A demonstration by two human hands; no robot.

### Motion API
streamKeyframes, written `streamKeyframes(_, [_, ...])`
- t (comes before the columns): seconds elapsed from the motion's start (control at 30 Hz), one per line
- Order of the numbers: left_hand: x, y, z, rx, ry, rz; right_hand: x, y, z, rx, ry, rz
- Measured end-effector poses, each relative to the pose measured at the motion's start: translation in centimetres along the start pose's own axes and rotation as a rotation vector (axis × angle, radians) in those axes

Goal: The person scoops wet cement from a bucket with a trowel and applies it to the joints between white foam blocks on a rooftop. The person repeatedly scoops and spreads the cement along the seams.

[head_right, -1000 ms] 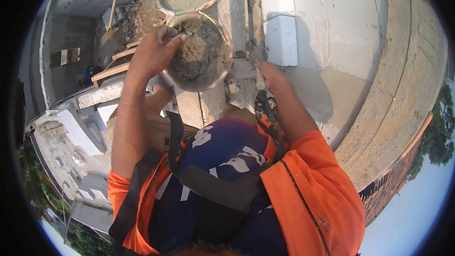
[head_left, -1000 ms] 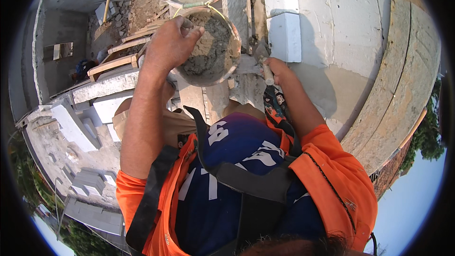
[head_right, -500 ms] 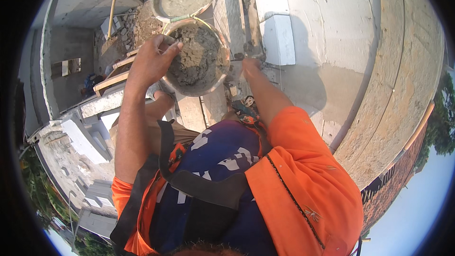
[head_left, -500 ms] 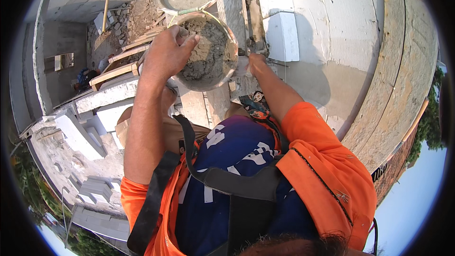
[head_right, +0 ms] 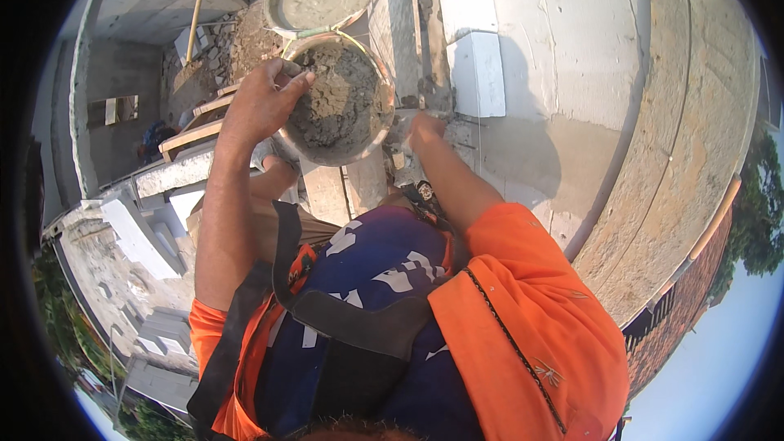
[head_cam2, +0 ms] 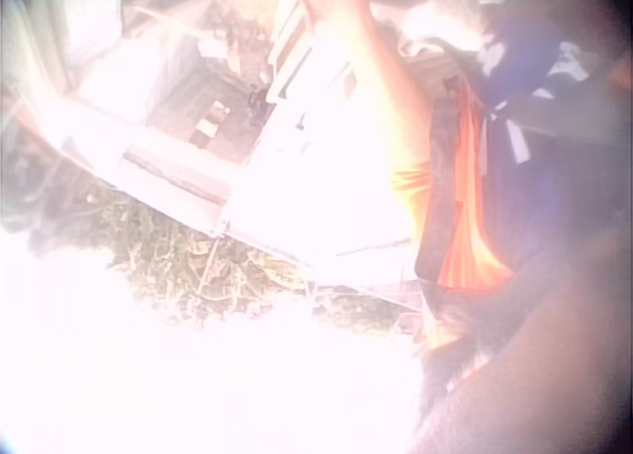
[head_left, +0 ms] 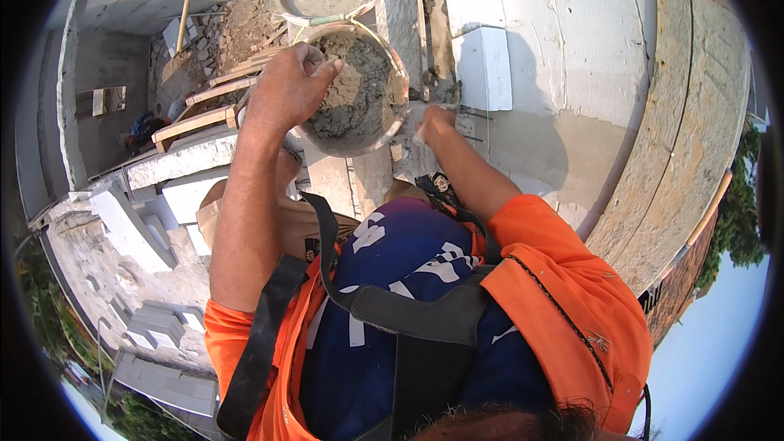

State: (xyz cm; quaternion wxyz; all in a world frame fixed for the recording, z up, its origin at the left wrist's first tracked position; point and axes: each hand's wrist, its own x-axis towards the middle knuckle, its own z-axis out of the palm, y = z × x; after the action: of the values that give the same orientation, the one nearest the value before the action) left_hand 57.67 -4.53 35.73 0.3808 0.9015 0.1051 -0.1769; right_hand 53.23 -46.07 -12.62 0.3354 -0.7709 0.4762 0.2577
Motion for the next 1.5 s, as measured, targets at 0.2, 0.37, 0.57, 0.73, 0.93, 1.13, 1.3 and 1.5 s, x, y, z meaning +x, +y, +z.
streamKeyframes(0.2, [-0.7,-0.6,-0.1,0.0,0.021,-0.067,-19.2,-7.5,-4.8,0.678,-0.117,0.208])
streamKeyframes(0.37, [-0.6,-0.4,0.5,-0.002,0.041,0.004,-19.4,-7.6,-5.1,0.673,-0.095,0.149])
streamKeyframes(0.57, [-0.8,-0.6,1.3,0.033,0.0,-0.017,-17.4,-10.2,-3.8,0.669,-0.127,0.126])
streamKeyframes(0.73, [-0.9,-0.5,1.5,0.053,-0.066,-0.038,-17.5,-12.3,-2.3,0.75,-0.023,0.234])
streamKeyframes(0.93, [-0.8,-0.8,1.7,0.04,-0.003,-0.014,-20.3,-12.7,-0.8,0.85,0.098,0.335])
streamKeyframes(1.13, [-0.9,-0.5,1.4,0.041,-0.001,-0.037,-18.9,-10.7,0.7,0.753,0.222,0.331])
streamKeyframes(1.3, [-1.3,-0.7,1.0,0.052,0.01,-0.023,-23.0,-10.3,-2.0,0.74,-0.008,0.165])
streamKeyframes(1.5, [-2.0,-0.6,1.7,0.052,-0.037,-0.018,-15.4,-9.4,-1.9,0.552,-0.061,-0.074])
